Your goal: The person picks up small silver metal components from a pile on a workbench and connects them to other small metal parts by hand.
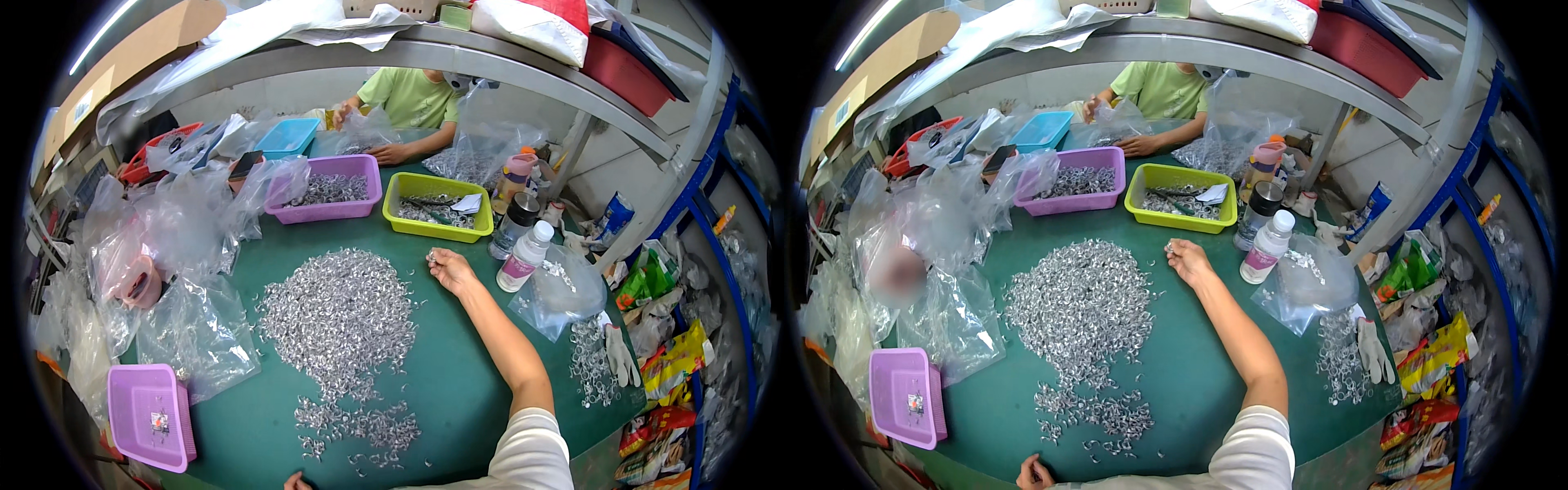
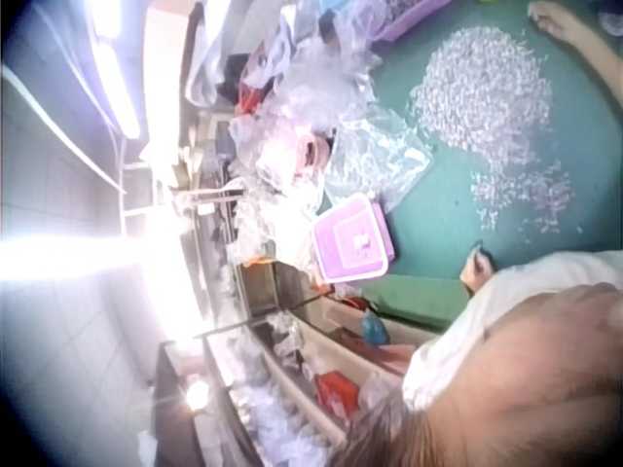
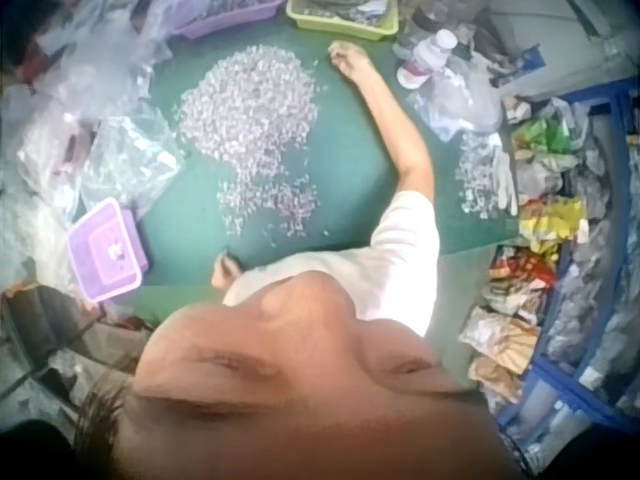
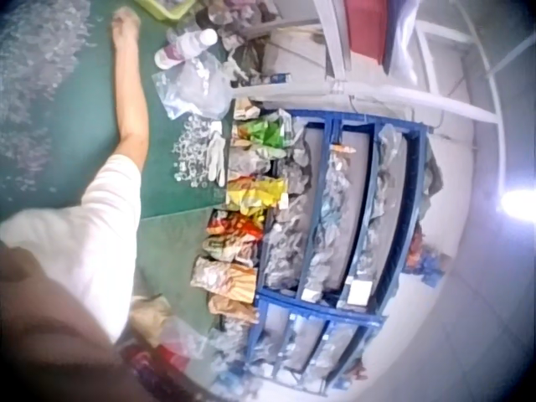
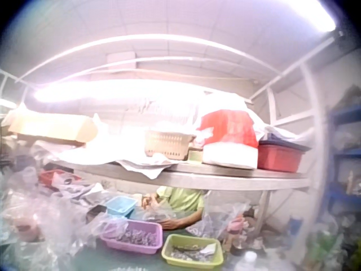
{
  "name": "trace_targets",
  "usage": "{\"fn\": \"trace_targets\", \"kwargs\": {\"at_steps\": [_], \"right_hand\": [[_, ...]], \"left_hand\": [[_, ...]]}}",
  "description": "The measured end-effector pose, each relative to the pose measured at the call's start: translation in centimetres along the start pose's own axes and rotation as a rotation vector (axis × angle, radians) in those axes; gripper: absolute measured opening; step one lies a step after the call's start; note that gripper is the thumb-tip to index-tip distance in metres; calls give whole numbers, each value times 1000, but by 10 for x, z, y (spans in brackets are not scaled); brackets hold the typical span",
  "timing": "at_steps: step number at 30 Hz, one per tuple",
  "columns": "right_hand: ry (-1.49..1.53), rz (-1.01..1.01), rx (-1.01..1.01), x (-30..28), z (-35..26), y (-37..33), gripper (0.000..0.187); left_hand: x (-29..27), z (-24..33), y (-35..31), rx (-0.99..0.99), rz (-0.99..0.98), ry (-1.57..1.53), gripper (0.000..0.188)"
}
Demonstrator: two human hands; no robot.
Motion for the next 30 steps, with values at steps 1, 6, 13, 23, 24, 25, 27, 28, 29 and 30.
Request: {"fn": "trace_targets", "kwargs": {"at_steps": [1,6,13,23,24,25,27,28,29,30], "right_hand": [[1,-11,-5,2,-1,2,10],[14,-26,-11,17,-10,16,9],[109,10,-230,37,-99,100,7],[-1033,640,-1115,64,-214,114,14],[-1203,588,-1219,80,-210,110,15],[-1430,553,-1207,91,-200,114,15],[-1725,478,-1060,108,-177,124,14],[-1803,464,-933,106,-173,129,13],[-1807,429,-927,106,-176,133,15],[-1810,397,-919,103,-178,134,16]], "left_hand": [[1,-1,-1,-3,5,7,10],[2,-7,-1,-17,6,13,10],[2,-6,1,-58,-19,58,10],[8,-20,-1,68,9,61,12],[10,-24,-4,113,24,85,13],[9,-25,-7,123,71,97,14],[8,-23,-5,127,-21,79,17],[6,-27,-7,99,-35,45,17],[9,-31,-7,77,-31,0,18],[8,-31,-8,69,-21,4,18]]}}
Point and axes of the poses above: each hand's wrist, its own y-axis towards the middle knuckle, its own x-axis out of the palm, z = x × y, the point moved 9 cm from there along y, towards the middle knuckle
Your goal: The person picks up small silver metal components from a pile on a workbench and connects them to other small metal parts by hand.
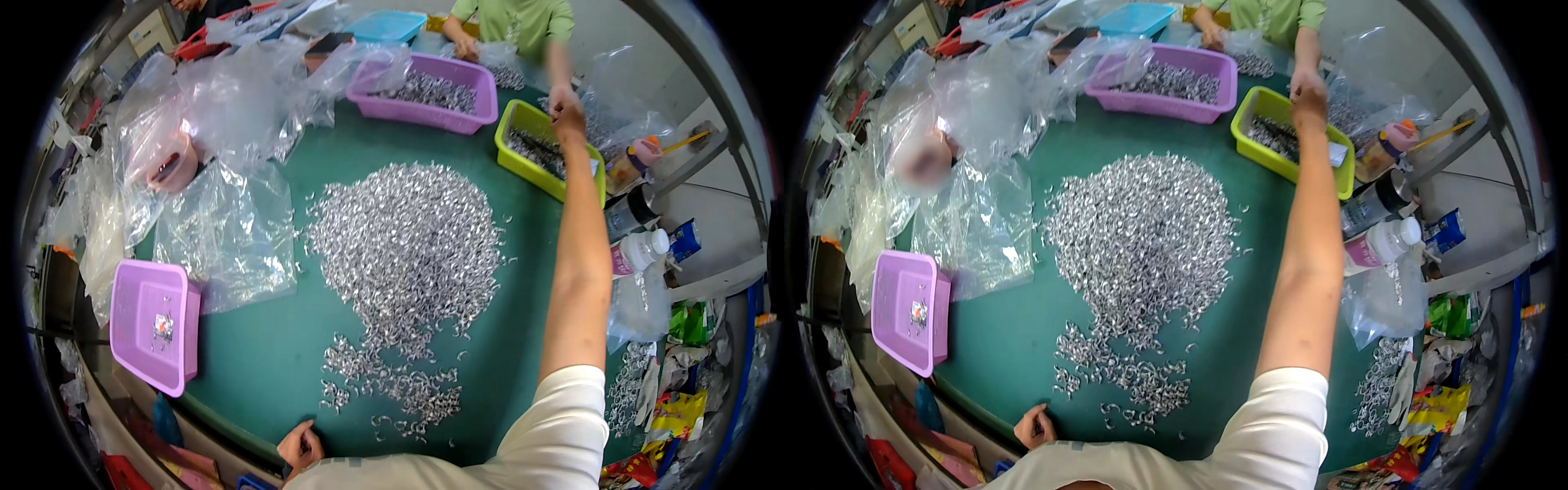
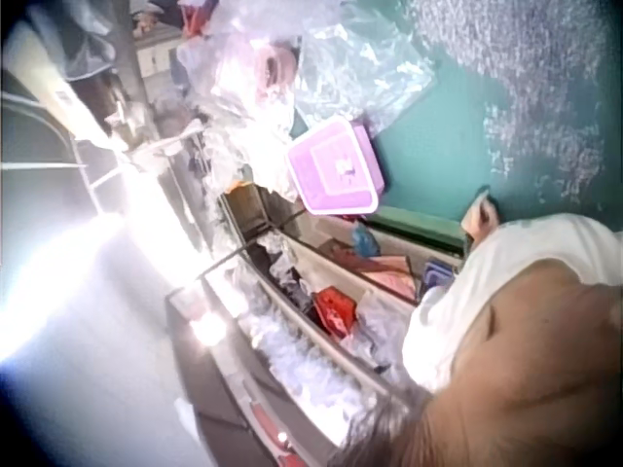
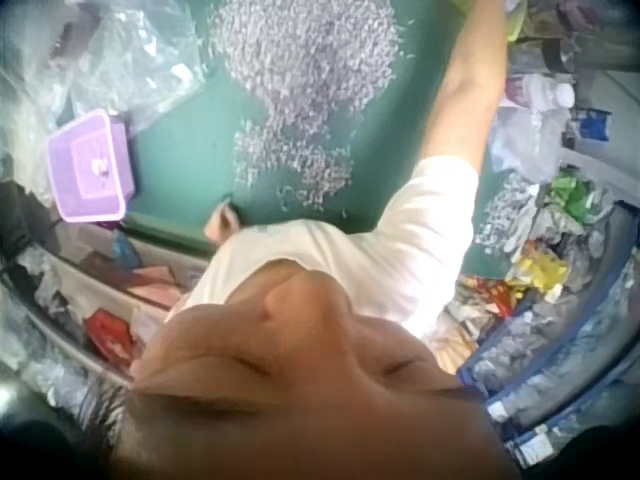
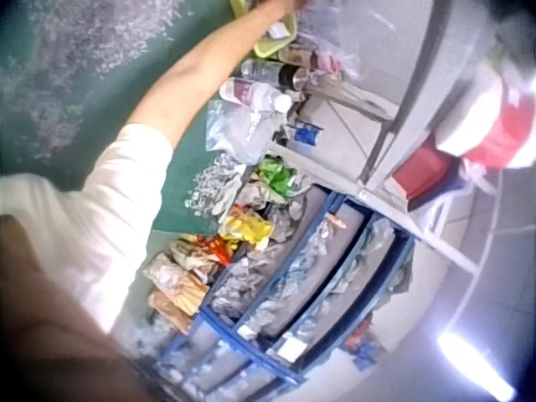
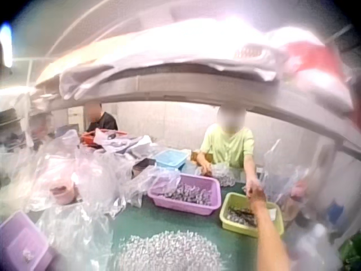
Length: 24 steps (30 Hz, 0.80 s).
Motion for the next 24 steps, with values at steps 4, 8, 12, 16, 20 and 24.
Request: {"fn": "trace_targets", "kwargs": {"at_steps": [4,8,12,16,20,24], "right_hand": [[-213,-126,56,1,9,-11,22],[373,62,-371,-90,-134,-159,24],[563,-688,-723,-95,-249,-320,48],[457,-728,-620,-89,-256,-379,63],[444,-796,-608,-94,-265,-424,66],[497,-846,-563,-115,-276,-446,62]], "left_hand": [[5,4,3,-7,11,-28,19],[6,11,9,20,-5,-50,19],[0,17,12,-2,-17,-65,19],[4,24,18,34,-58,-68,19],[1,27,20,33,-40,-111,14],[-1,26,18,42,-56,-129,16]]}}
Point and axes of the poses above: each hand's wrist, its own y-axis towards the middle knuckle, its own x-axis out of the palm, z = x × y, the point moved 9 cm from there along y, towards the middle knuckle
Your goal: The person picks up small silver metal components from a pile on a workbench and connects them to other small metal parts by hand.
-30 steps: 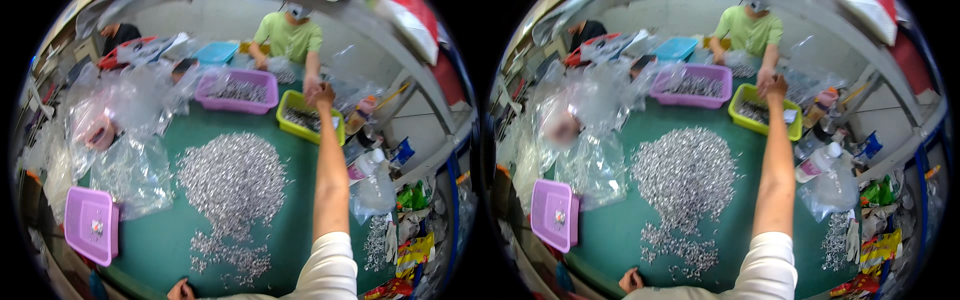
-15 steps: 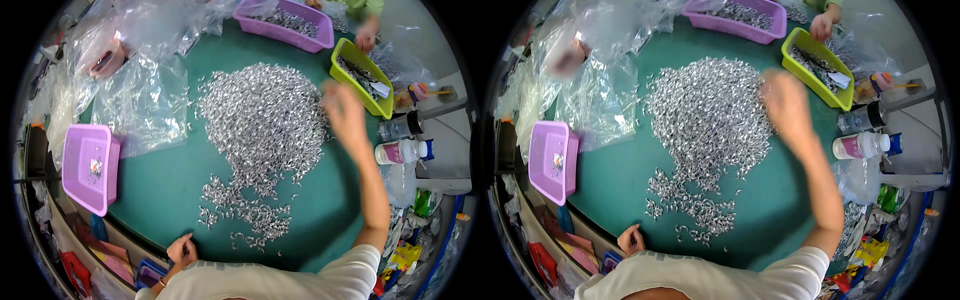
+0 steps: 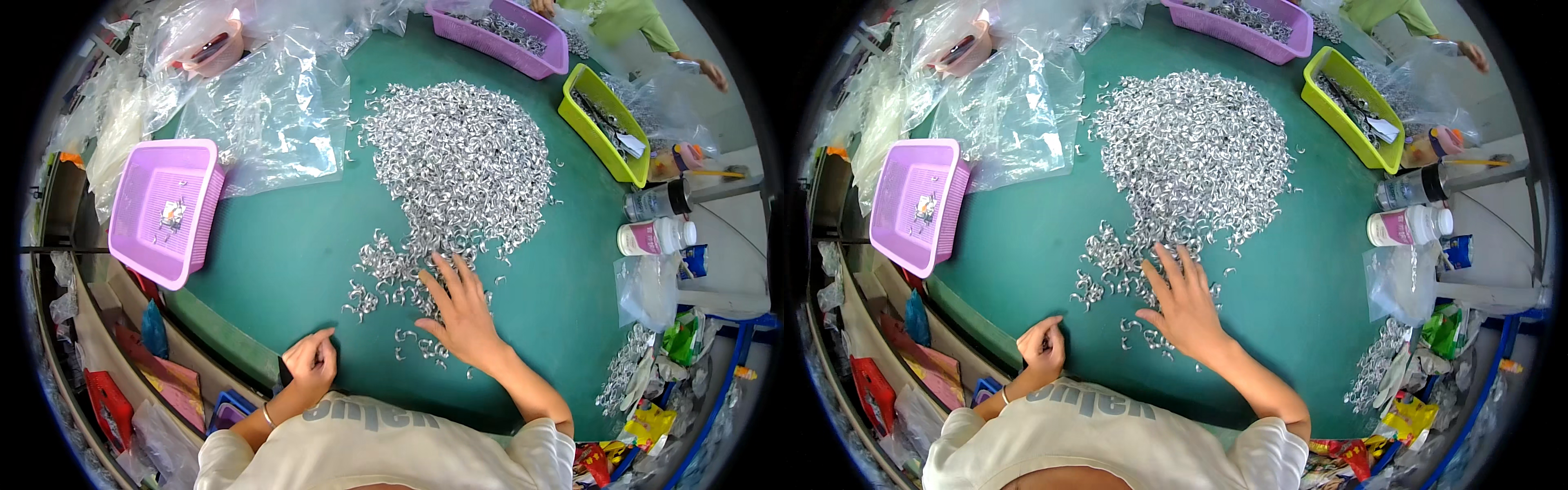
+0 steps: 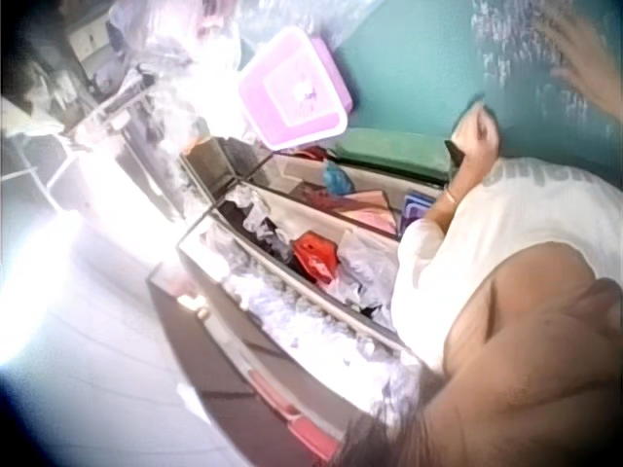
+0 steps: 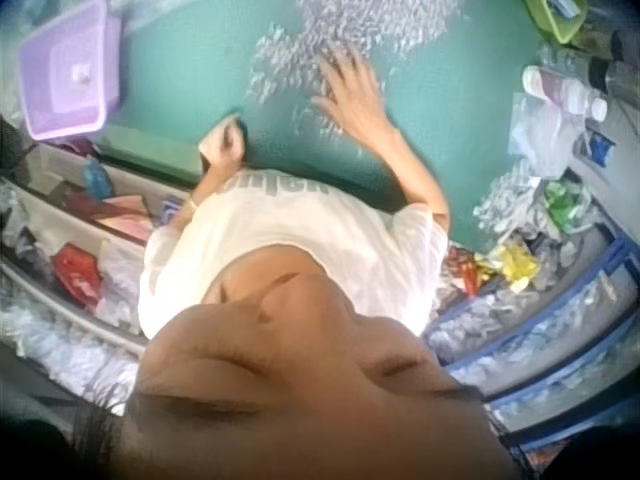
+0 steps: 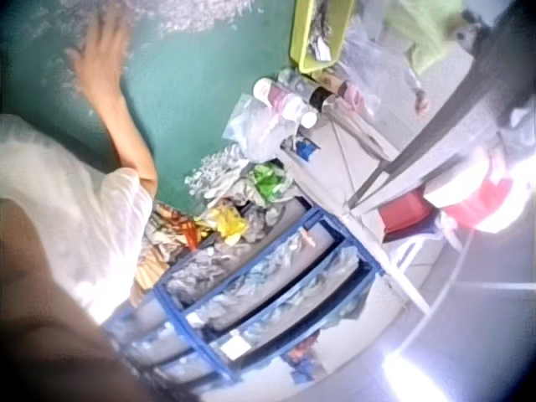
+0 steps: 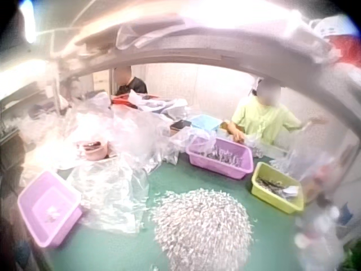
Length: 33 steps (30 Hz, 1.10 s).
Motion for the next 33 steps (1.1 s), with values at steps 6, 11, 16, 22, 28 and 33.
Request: {"fn": "trace_targets", "kwargs": {"at_steps": [6,11,16,22,28,33], "right_hand": [[-77,-2,-23,10,-33,-26,54],[516,65,59,-8,-51,-90,29],[1299,-313,518,123,-44,-236,20],[1344,408,1243,368,78,-332,31],[1426,427,1427,394,123,-316,32],[1425,368,1529,386,122,-309,32]], "left_hand": [[1,-1,0,15,24,-57,15],[-50,-24,-24,70,161,-250,13],[-96,-182,-103,-599,168,-264,19],[-32,-412,-294,-1154,-825,139,28],[-16,-396,-334,-1419,-803,-149,19],[-51,-330,-276,-1458,-908,-27,18]]}}
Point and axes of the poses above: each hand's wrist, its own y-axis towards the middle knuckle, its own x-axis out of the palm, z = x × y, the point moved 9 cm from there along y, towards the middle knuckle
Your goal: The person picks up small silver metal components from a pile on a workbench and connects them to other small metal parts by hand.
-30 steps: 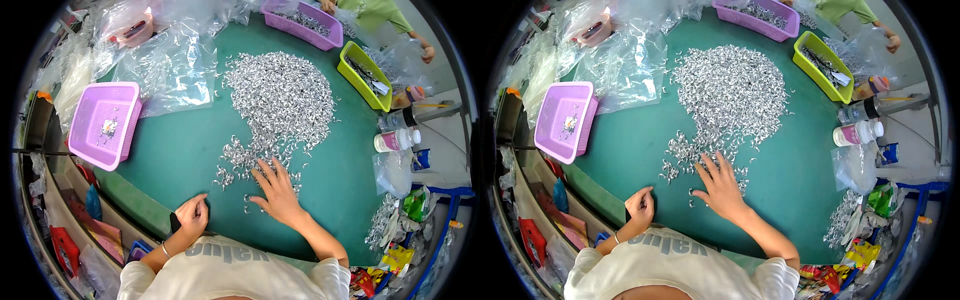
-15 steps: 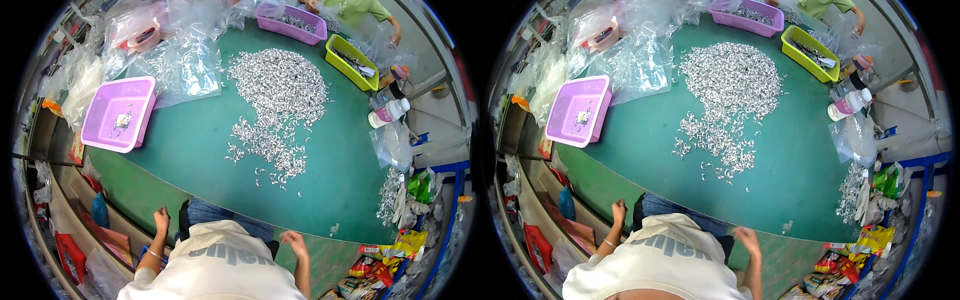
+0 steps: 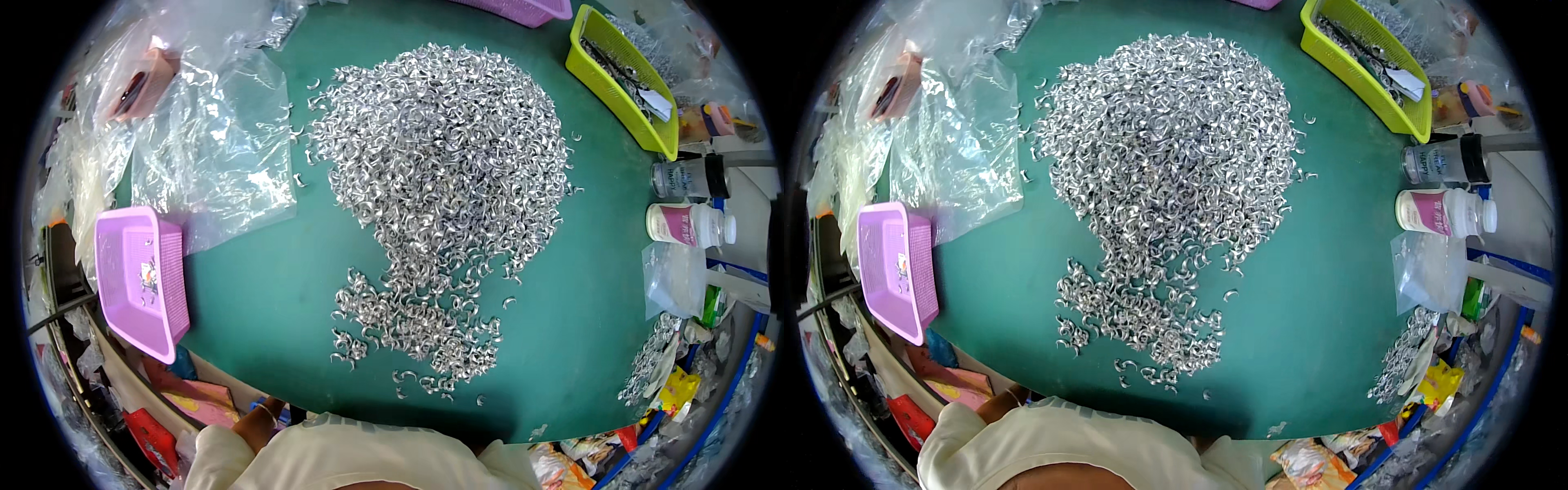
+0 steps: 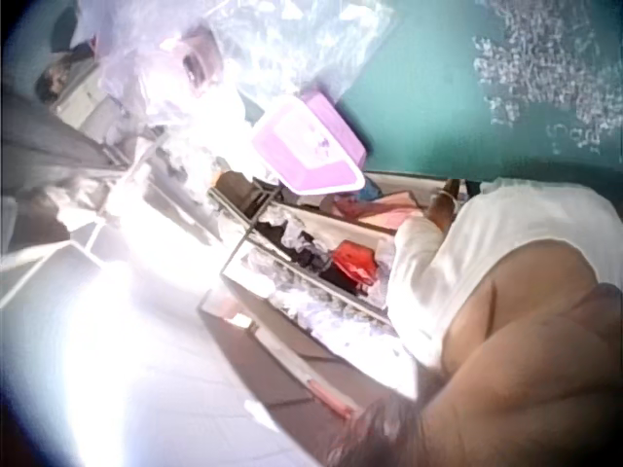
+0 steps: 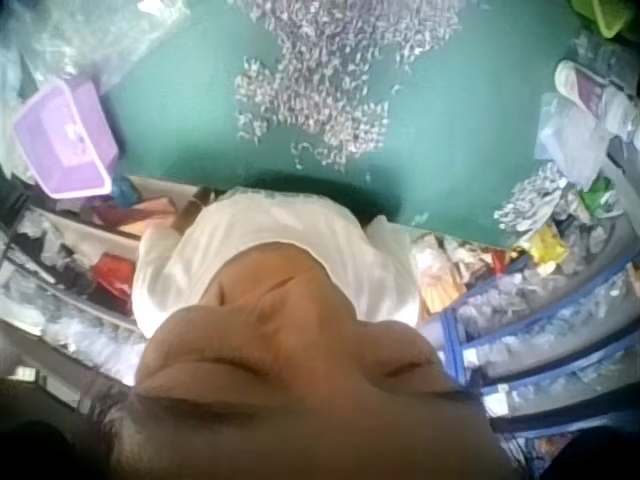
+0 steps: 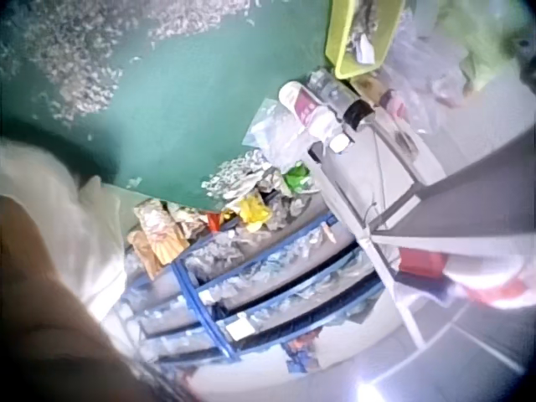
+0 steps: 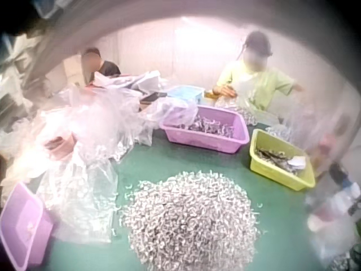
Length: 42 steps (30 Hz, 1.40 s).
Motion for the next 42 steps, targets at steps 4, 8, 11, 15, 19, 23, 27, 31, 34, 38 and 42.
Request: {"fn": "trace_targets", "kwargs": {"at_steps": [4,8,11,15,19,23,27,31,34,38,42], "right_hand": [[-34,9,5,1,-3,-5,32],[-143,3,-92,-3,-15,-2,32],[-275,2,-218,-11,-26,-8,33],[-944,-38,-448,-6,-79,-71,33],[-1412,58,-702,44,-153,-236,28],[-1022,-397,-983,75,-188,-323,13],[-666,110,-1261,48,-253,-347,9],[-691,439,-1515,54,-279,-337,15],[-845,582,-1529,68,-285,-320,14],[-800,572,-1514,64,-291,-308,8],[-760,591,-1455,62,-301,-302,13]], "left_hand": [[13,27,3,32,-50,88,17],[51,59,41,164,-111,180,16],[63,97,57,276,-107,335,15],[21,126,44,401,141,460,15],[-35,185,-63,778,649,587,19],[26,242,-235,1058,148,495,22],[107,269,-311,1179,-261,235,22],[176,290,-323,1169,-489,169,21],[200,296,-307,1134,-484,153,22],[206,309,-294,1102,-460,135,22],[189,328,-293,1194,-161,276,21]]}}
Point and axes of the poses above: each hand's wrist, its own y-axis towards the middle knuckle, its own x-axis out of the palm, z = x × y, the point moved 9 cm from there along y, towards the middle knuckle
